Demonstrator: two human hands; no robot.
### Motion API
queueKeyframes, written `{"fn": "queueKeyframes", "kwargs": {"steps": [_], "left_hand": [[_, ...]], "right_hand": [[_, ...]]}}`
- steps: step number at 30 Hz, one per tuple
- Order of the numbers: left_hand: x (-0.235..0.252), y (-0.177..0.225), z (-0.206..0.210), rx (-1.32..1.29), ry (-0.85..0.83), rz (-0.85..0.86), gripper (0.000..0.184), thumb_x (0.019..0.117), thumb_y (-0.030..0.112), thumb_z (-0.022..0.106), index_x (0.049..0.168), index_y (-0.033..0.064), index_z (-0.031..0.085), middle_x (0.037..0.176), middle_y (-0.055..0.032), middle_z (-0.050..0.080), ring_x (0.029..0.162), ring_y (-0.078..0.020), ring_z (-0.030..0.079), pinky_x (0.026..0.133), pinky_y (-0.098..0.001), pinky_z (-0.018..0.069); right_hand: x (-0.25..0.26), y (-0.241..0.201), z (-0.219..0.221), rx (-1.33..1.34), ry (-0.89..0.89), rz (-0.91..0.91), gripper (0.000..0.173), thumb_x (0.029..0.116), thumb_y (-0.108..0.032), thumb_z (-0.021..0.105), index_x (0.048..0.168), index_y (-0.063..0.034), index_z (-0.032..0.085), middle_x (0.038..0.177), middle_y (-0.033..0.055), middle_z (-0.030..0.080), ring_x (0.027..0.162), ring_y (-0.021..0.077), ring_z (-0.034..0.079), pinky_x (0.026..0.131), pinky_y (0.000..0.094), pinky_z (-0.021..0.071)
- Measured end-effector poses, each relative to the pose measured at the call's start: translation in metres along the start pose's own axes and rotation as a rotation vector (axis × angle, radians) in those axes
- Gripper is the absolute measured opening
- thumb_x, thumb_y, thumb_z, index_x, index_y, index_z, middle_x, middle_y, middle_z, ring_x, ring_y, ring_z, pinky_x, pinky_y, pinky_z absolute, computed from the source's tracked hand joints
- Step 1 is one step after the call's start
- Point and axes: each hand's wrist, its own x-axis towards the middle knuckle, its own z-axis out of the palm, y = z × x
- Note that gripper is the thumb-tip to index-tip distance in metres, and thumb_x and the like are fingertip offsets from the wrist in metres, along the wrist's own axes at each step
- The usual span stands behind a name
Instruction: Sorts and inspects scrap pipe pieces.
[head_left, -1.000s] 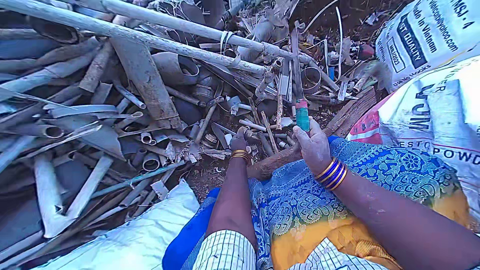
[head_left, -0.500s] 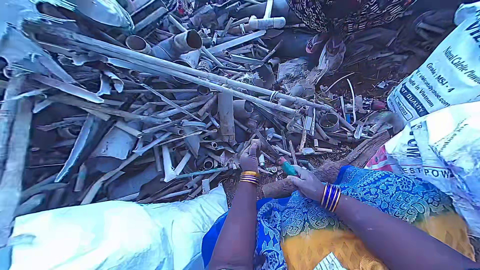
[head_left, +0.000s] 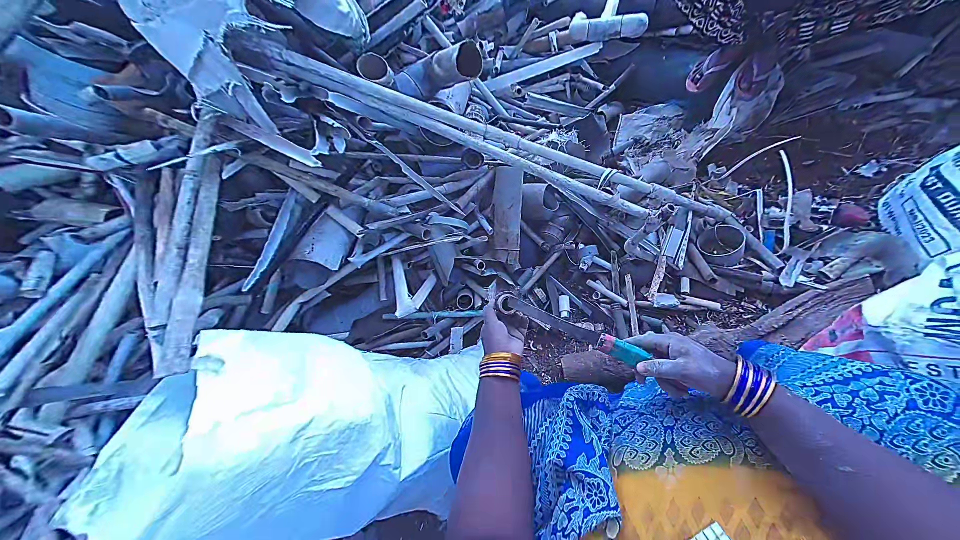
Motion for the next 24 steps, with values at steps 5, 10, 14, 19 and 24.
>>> {"fn": "queueKeyframes", "kwargs": {"steps": [5, 10, 14, 19, 24], "left_hand": [[0.013, -0.019, 0.008, 0.435, -0.206, 0.220, 0.035, 0.1121, 0.018, 0.040, 0.128, -0.0080, 0.057, 0.112, -0.0183, 0.064, 0.095, -0.0191, 0.066, 0.086, -0.0347, 0.0565], [0.028, -0.030, 0.015, 0.669, -0.279, 0.202, 0.033, 0.1070, 0.018, 0.055, 0.127, -0.0084, 0.057, 0.113, -0.0187, 0.065, 0.097, -0.0174, 0.065, 0.089, -0.0332, 0.0539], [0.025, -0.026, 0.019, 0.767, -0.220, 0.208, 0.035, 0.1068, 0.024, 0.056, 0.125, -0.0060, 0.061, 0.110, -0.0164, 0.067, 0.095, -0.0149, 0.064, 0.089, -0.0324, 0.0515], [0.029, -0.022, 0.020, 0.724, -0.301, 0.206, 0.039, 0.1122, 0.027, 0.041, 0.116, -0.0053, 0.063, 0.099, -0.0105, 0.066, 0.087, -0.0119, 0.063, 0.082, -0.0298, 0.0522], [0.040, -0.025, 0.023, 0.455, -0.146, 0.253, 0.029, 0.1079, 0.017, 0.053, 0.123, -0.0076, 0.056, 0.100, -0.0145, 0.063, 0.084, -0.0148, 0.064, 0.078, -0.0296, 0.0555]], "right_hand": [[0.004, -0.004, -0.008, 0.034, 0.059, 0.130, 0.035, 0.1024, -0.010, 0.054, 0.137, -0.0023, 0.057, 0.083, 0.0018, 0.067, 0.044, 0.0025, 0.046, 0.043, 0.0179, 0.0394], [0.011, -0.005, -0.014, -0.526, 0.191, 0.147, 0.045, 0.1034, -0.014, 0.057, 0.148, -0.0084, 0.054, 0.118, 0.0148, 0.070, 0.094, 0.0215, 0.067, 0.086, 0.0373, 0.0531], [0.016, 0.001, -0.002, -0.990, 0.332, 0.088, 0.055, 0.1012, -0.013, 0.051, 0.155, -0.0182, 0.049, 0.127, 0.0298, 0.064, 0.113, 0.0492, 0.065, 0.091, 0.0640, 0.0495], [0.018, 0.003, -0.021, -0.412, 0.258, 0.115, 0.044, 0.1020, -0.018, 0.061, 0.145, -0.0085, 0.058, 0.119, 0.0121, 0.071, 0.096, 0.0177, 0.066, 0.087, 0.0368, 0.0512], [0.018, 0.003, -0.026, -0.099, 0.249, 0.152, 0.041, 0.1031, -0.013, 0.057, 0.143, -0.0052, 0.055, 0.084, 0.0020, 0.063, 0.051, 0.0021, 0.043, 0.048, 0.0196, 0.0362]]}}
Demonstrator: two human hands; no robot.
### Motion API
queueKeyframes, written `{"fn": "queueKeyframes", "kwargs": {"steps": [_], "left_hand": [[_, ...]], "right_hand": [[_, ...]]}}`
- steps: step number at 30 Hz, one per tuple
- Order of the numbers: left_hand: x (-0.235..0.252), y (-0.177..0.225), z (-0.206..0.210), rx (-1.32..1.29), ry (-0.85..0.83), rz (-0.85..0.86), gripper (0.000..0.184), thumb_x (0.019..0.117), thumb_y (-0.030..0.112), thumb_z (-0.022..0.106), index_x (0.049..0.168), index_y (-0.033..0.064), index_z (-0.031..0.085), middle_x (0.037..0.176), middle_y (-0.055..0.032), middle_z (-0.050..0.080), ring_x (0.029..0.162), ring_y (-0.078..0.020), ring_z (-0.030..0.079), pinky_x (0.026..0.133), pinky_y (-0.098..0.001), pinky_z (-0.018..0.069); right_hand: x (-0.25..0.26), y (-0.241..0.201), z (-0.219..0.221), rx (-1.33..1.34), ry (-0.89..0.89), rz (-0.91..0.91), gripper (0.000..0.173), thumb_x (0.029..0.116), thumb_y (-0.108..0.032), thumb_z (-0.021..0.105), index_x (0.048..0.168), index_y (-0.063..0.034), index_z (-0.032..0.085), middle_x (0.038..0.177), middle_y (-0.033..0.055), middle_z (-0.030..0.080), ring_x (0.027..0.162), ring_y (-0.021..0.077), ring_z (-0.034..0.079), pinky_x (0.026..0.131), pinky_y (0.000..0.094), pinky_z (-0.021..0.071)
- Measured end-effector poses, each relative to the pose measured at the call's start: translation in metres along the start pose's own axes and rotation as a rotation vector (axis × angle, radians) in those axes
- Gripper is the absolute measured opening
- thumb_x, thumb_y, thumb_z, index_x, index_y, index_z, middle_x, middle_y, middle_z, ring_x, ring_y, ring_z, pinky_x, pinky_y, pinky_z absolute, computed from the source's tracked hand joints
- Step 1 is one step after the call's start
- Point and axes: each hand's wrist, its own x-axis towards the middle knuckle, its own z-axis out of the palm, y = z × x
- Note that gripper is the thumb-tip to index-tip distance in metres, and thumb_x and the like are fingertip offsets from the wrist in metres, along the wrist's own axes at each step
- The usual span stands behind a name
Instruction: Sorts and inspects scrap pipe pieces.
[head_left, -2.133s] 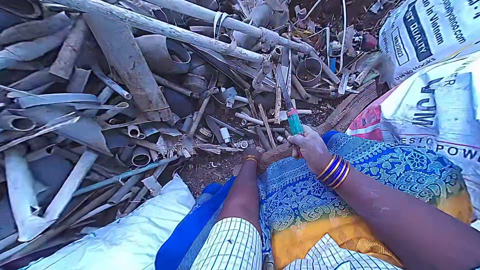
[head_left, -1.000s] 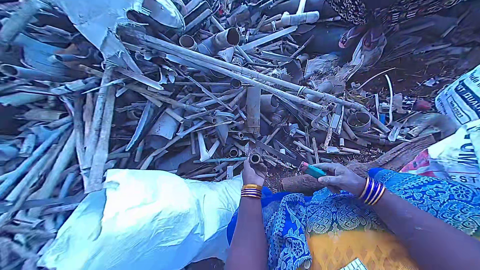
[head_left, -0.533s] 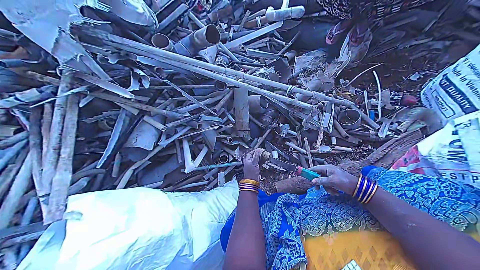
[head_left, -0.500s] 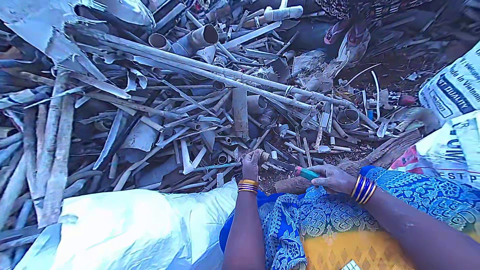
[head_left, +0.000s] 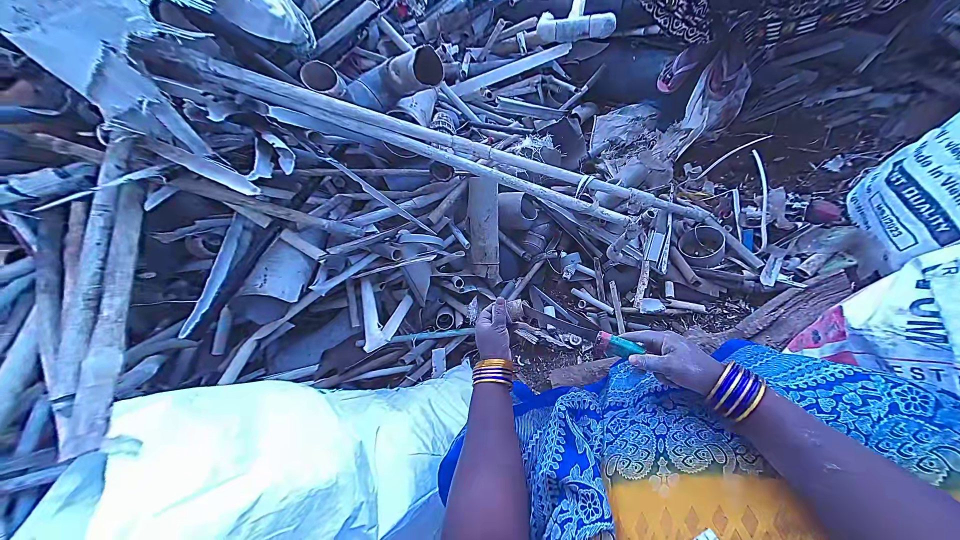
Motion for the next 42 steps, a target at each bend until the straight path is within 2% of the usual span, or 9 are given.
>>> {"fn": "queueKeyframes", "kwargs": {"steps": [4, 13, 23, 28, 36, 38, 40, 41, 42], "left_hand": [[-0.004, -0.002, 0.007, -0.112, -0.044, -0.091, 0.034, 0.1069, 0.010, 0.053, 0.136, -0.0064, 0.047, 0.120, -0.0190, 0.059, 0.098, -0.0182, 0.065, 0.085, -0.0308, 0.0572], [-0.019, 0.003, 0.013, -0.213, -0.321, -0.164, 0.040, 0.1033, -0.007, 0.049, 0.143, -0.0098, 0.044, 0.133, -0.0206, 0.059, 0.108, -0.0189, 0.066, 0.094, -0.0298, 0.0560], [-0.020, -0.004, 0.013, -0.082, -0.331, 0.035, 0.045, 0.0960, -0.013, 0.052, 0.140, -0.0139, 0.046, 0.123, -0.0193, 0.064, 0.099, -0.0129, 0.067, 0.090, -0.0262, 0.0563], [-0.017, -0.008, 0.011, -0.058, -0.346, 0.057, 0.046, 0.0959, -0.012, 0.053, 0.142, -0.0137, 0.045, 0.129, -0.0220, 0.063, 0.105, -0.0144, 0.067, 0.094, -0.0271, 0.0549], [-0.024, -0.005, 0.017, -0.150, -0.306, 0.000, 0.034, 0.1005, -0.009, 0.049, 0.135, -0.0141, 0.049, 0.119, -0.0178, 0.066, 0.097, -0.0136, 0.068, 0.089, -0.0268, 0.0573], [-0.026, -0.001, 0.020, -0.164, -0.268, -0.028, 0.029, 0.1020, -0.008, 0.048, 0.130, -0.0135, 0.052, 0.113, -0.0156, 0.066, 0.093, -0.0133, 0.069, 0.087, -0.0269, 0.0582], [-0.025, -0.001, 0.021, -0.138, -0.226, -0.073, 0.026, 0.1038, -0.005, 0.048, 0.128, -0.0139, 0.052, 0.111, -0.0172, 0.065, 0.092, -0.0141, 0.068, 0.086, -0.0268, 0.0578], [-0.024, -0.002, 0.020, -0.119, -0.211, -0.090, 0.026, 0.1041, -0.004, 0.050, 0.128, -0.0142, 0.053, 0.112, -0.0188, 0.065, 0.092, -0.0151, 0.068, 0.086, -0.0273, 0.0579], [-0.024, -0.002, 0.020, -0.104, -0.206, -0.103, 0.026, 0.1043, -0.003, 0.051, 0.128, -0.0143, 0.054, 0.113, -0.0200, 0.065, 0.093, -0.0161, 0.069, 0.086, -0.0279, 0.0582]], "right_hand": [[0.001, 0.003, 0.004, 0.040, 0.187, -0.067, 0.042, 0.1039, -0.014, 0.055, 0.145, -0.0039, 0.053, 0.085, 0.0022, 0.063, 0.052, 0.0031, 0.045, 0.048, 0.0204, 0.0381], [0.004, 0.010, 0.005, 0.014, 0.112, -0.062, 0.044, 0.1044, -0.017, 0.054, 0.147, -0.0053, 0.052, 0.083, 0.0013, 0.061, 0.051, 0.0029, 0.043, 0.048, 0.0200, 0.0368], [-0.001, 0.005, 0.009, 0.160, 0.069, -0.050, 0.044, 0.1042, -0.016, 0.053, 0.146, -0.0035, 0.052, 0.075, -0.0013, 0.057, 0.048, 0.0027, 0.042, 0.044, 0.0185, 0.0356], [-0.002, 0.004, 0.013, 0.131, 0.091, -0.051, 0.044, 0.1050, -0.016, 0.053, 0.148, -0.0036, 0.050, 0.080, 0.0003, 0.058, 0.052, 0.0034, 0.043, 0.048, 0.0197, 0.0359], [-0.002, 0.007, 0.018, 0.086, 0.104, -0.082, 0.045, 0.1035, -0.018, 0.054, 0.147, -0.0050, 0.052, 0.081, 0.0002, 0.058, 0.053, 0.0033, 0.044, 0.049, 0.0206, 0.0382], [-0.001, 0.007, 0.018, -0.046, 0.150, -0.096, 0.046, 0.1041, -0.020, 0.054, 0.148, -0.0056, 0.051, 0.099, 0.0057, 0.065, 0.068, 0.0069, 0.055, 0.062, 0.0240, 0.0466], [-0.005, 0.002, 0.020, -0.249, 0.138, -0.104, 0.049, 0.1060, -0.019, 0.050, 0.153, -0.0056, 0.046, 0.131, 0.0168, 0.066, 0.108, 0.0210, 0.066, 0.097, 0.0376, 0.0505], [-0.008, 0.001, 0.023, -0.378, 0.162, -0.138, 0.050, 0.1068, -0.019, 0.049, 0.155, -0.0045, 0.044, 0.135, 0.0210, 0.064, 0.118, 0.0293, 0.066, 0.104, 0.0449, 0.0483], [-0.011, 0.004, 0.029, -0.515, 0.251, -0.223, 0.051, 0.1060, -0.019, 0.049, 0.154, -0.0024, 0.045, 0.128, 0.0249, 0.068, 0.113, 0.0374, 0.068, 0.100, 0.0520, 0.0507]]}}
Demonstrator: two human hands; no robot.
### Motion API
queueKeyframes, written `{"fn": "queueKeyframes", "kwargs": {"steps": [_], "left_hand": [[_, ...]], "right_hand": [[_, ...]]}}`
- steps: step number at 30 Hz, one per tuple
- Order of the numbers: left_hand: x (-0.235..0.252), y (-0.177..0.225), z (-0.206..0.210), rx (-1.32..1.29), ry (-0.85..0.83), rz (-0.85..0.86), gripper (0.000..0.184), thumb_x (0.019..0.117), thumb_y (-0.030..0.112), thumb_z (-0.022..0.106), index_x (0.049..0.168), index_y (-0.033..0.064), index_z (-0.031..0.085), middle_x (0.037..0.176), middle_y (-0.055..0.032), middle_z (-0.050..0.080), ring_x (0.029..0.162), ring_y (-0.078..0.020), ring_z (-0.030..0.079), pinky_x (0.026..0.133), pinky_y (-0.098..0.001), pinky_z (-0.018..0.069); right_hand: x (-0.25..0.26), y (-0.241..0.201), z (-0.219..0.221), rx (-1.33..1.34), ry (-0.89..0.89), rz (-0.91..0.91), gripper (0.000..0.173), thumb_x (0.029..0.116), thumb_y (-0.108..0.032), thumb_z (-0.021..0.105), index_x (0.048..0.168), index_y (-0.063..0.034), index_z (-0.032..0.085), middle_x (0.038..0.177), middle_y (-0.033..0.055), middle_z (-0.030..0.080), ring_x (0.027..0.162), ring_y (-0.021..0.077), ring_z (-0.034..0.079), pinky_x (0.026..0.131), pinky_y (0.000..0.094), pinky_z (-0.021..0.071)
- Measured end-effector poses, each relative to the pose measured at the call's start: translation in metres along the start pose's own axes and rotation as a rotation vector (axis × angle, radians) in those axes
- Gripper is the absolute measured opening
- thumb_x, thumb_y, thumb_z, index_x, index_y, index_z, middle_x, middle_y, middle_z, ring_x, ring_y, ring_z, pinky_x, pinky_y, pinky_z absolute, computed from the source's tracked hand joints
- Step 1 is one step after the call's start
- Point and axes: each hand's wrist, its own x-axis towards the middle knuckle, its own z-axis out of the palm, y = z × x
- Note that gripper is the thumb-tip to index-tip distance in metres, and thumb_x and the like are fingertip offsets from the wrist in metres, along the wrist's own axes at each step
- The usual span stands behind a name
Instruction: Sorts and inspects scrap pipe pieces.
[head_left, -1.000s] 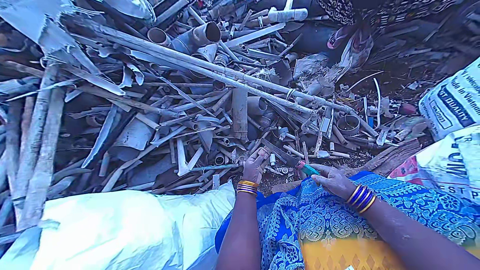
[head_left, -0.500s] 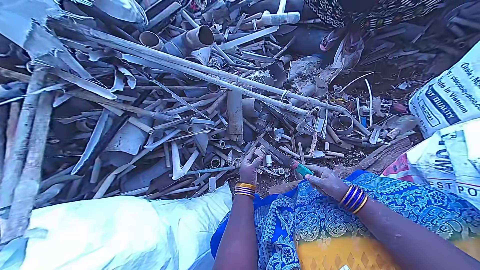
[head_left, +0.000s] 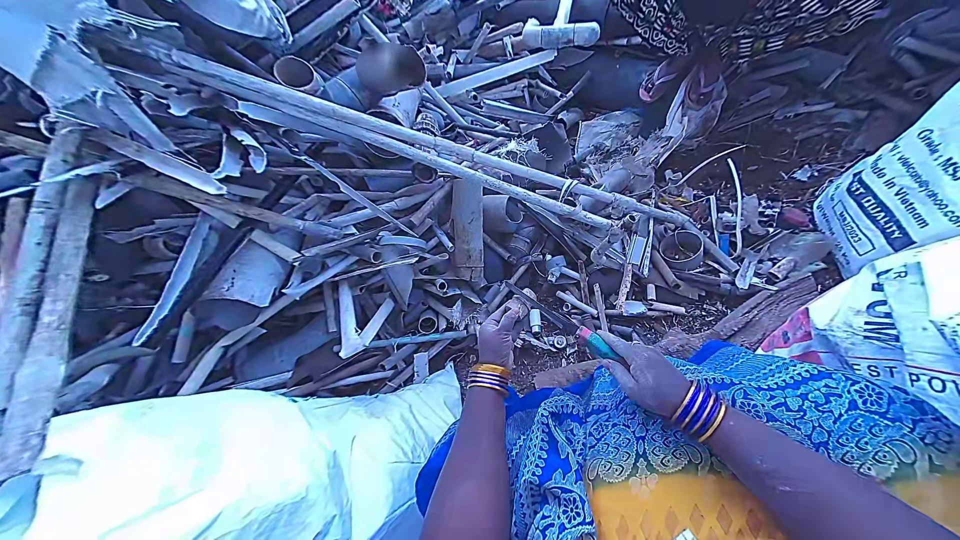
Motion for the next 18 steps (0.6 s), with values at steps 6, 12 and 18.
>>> {"fn": "queueKeyframes", "kwargs": {"steps": [6, 12, 18], "left_hand": [[0.000, -0.004, -0.003, 0.123, -0.020, 0.034, 0.027, 0.1025, -0.002, 0.055, 0.126, -0.0139, 0.057, 0.113, -0.0208, 0.067, 0.095, -0.0161, 0.070, 0.086, -0.0275, 0.0585], [0.001, -0.004, 0.000, 0.147, -0.009, 0.064, 0.026, 0.1021, -0.002, 0.056, 0.125, -0.0138, 0.058, 0.114, -0.0209, 0.067, 0.096, -0.0158, 0.069, 0.088, -0.0279, 0.0583], [-0.001, -0.004, 0.002, 0.077, -0.009, 0.051, 0.030, 0.1060, 0.001, 0.048, 0.133, -0.0120, 0.051, 0.117, -0.0199, 0.064, 0.095, -0.0158, 0.069, 0.086, -0.0281, 0.0591]], "right_hand": [[-0.004, 0.004, 0.021, -0.310, 0.320, -0.213, 0.049, 0.1020, -0.018, 0.050, 0.147, 0.0024, 0.053, 0.096, 0.0267, 0.071, 0.075, 0.0417, 0.072, 0.065, 0.0522, 0.0590], [0.003, 0.015, 0.035, -0.352, 0.536, -0.412, 0.045, 0.0976, -0.018, 0.052, 0.135, 0.0046, 0.063, 0.081, 0.0194, 0.069, 0.057, 0.0318, 0.067, 0.049, 0.0413, 0.0552], [0.006, 0.016, 0.034, -0.343, 0.590, -0.285, 0.045, 0.0974, -0.015, 0.054, 0.137, 0.0063, 0.061, 0.083, 0.0210, 0.071, 0.061, 0.0347, 0.070, 0.054, 0.0448, 0.0584]]}}
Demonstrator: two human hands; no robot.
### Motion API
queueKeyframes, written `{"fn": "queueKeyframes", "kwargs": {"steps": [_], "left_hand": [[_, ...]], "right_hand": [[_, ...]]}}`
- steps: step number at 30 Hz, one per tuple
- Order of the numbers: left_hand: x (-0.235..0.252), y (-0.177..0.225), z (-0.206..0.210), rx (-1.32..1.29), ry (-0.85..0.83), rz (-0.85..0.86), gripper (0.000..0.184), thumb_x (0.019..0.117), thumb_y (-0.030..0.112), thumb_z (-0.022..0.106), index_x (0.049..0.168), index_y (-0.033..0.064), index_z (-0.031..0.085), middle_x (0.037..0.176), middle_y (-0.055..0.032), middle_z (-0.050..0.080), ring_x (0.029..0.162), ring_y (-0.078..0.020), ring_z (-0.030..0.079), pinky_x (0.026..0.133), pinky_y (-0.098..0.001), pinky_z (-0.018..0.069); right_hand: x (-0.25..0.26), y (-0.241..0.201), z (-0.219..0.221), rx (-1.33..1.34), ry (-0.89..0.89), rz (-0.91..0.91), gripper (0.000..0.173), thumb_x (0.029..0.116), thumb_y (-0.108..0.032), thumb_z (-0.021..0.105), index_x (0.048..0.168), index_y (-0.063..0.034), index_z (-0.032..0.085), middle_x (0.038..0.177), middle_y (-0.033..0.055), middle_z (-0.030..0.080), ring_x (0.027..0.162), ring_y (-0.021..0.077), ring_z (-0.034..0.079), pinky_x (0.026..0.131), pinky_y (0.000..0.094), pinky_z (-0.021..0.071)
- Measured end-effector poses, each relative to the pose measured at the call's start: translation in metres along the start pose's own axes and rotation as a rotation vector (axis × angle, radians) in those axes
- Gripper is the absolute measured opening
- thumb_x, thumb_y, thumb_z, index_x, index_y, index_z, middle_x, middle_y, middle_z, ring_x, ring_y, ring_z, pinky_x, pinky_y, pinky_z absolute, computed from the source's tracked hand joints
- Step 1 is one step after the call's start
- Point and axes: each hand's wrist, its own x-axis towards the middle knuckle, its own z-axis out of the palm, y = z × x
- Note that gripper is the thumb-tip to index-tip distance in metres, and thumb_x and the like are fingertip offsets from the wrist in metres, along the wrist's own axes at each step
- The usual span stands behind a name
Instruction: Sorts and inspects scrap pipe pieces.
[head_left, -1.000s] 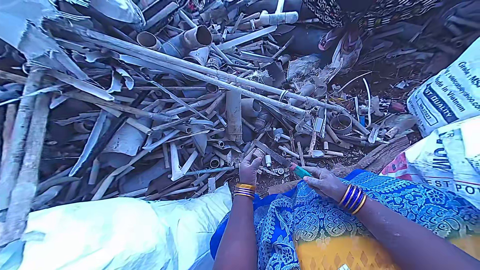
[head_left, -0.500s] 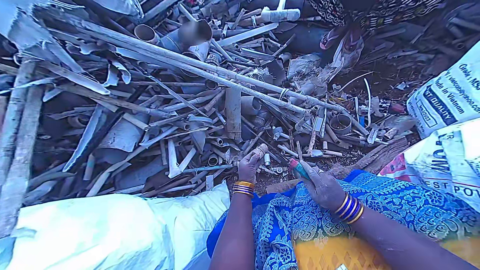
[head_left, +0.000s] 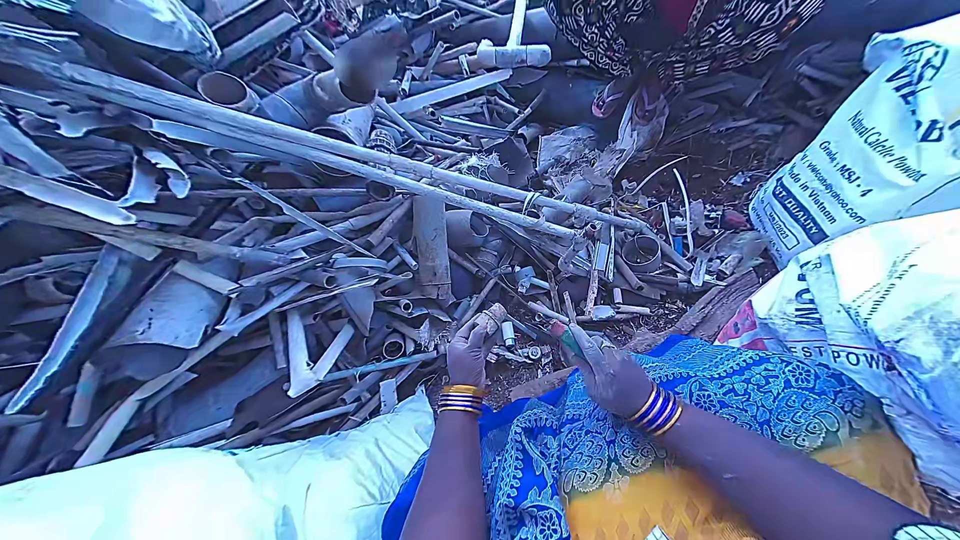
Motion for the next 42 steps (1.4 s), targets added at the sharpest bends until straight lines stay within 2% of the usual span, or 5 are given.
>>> {"fn": "queueKeyframes", "kwargs": {"steps": [5, 8, 19, 29, 42], "left_hand": [[-0.005, 0.000, 0.000, -0.091, 0.011, -0.034, 0.030, 0.1088, 0.005, 0.043, 0.134, -0.0086, 0.050, 0.118, -0.0191, 0.065, 0.094, -0.0181, 0.071, 0.082, -0.0298, 0.0605], [-0.007, 0.008, 0.000, -0.125, -0.004, -0.037, 0.037, 0.1101, 0.009, 0.034, 0.144, -0.0018, 0.046, 0.118, -0.0168, 0.065, 0.091, -0.0195, 0.071, 0.077, -0.0311, 0.0600], [-0.003, 0.011, -0.003, 0.021, -0.019, -0.128, 0.033, 0.1086, 0.013, 0.050, 0.135, -0.0070, 0.051, 0.100, -0.0163, 0.071, 0.078, -0.0158, 0.072, 0.069, -0.0274, 0.0600], [-0.003, 0.012, -0.002, 0.084, -0.033, -0.251, 0.043, 0.1141, 0.033, 0.033, 0.122, -0.0048, 0.053, 0.082, -0.0114, 0.068, 0.067, -0.0162, 0.069, 0.064, -0.0294, 0.0587], [-0.035, 0.022, -0.033, -0.097, -0.004, -0.291, 0.054, 0.1140, 0.040, 0.029, 0.138, -0.0055, 0.046, 0.097, -0.0177, 0.070, 0.076, -0.0195, 0.069, 0.073, -0.0331, 0.0569]], "right_hand": [[0.025, -0.004, -0.024, 0.002, -0.852, 0.443, 0.055, 0.1119, -0.023, 0.035, 0.164, -0.0099, 0.023, 0.132, 0.0291, 0.061, 0.118, 0.0450, 0.063, 0.100, 0.0569, 0.0493], [0.026, 0.003, -0.024, 0.187, -0.616, 0.504, 0.056, 0.1096, -0.025, 0.042, 0.161, -0.0058, 0.032, 0.132, 0.0268, 0.063, 0.120, 0.0405, 0.064, 0.105, 0.0530, 0.0480], [0.031, 0.007, -0.025, 1.318, -0.384, 0.898, 0.036, 0.1090, -0.013, 0.034, 0.140, -0.0019, 0.049, 0.063, -0.0015, 0.053, 0.039, 0.0036, 0.043, 0.037, 0.0175, 0.0386], [0.017, 0.000, -0.015, 0.245, -0.501, 0.192, 0.053, 0.1060, -0.019, 0.044, 0.155, 0.0021, 0.041, 0.119, 0.0269, 0.070, 0.109, 0.0428, 0.069, 0.096, 0.0556, 0.0525], [-0.008, -0.019, 0.006, 0.103, -0.169, -0.075, 0.057, 0.1007, -0.024, 0.042, 0.142, 0.0130, 0.051, 0.101, 0.0313, 0.072, 0.083, 0.0492, 0.073, 0.072, 0.0633, 0.0570]]}}
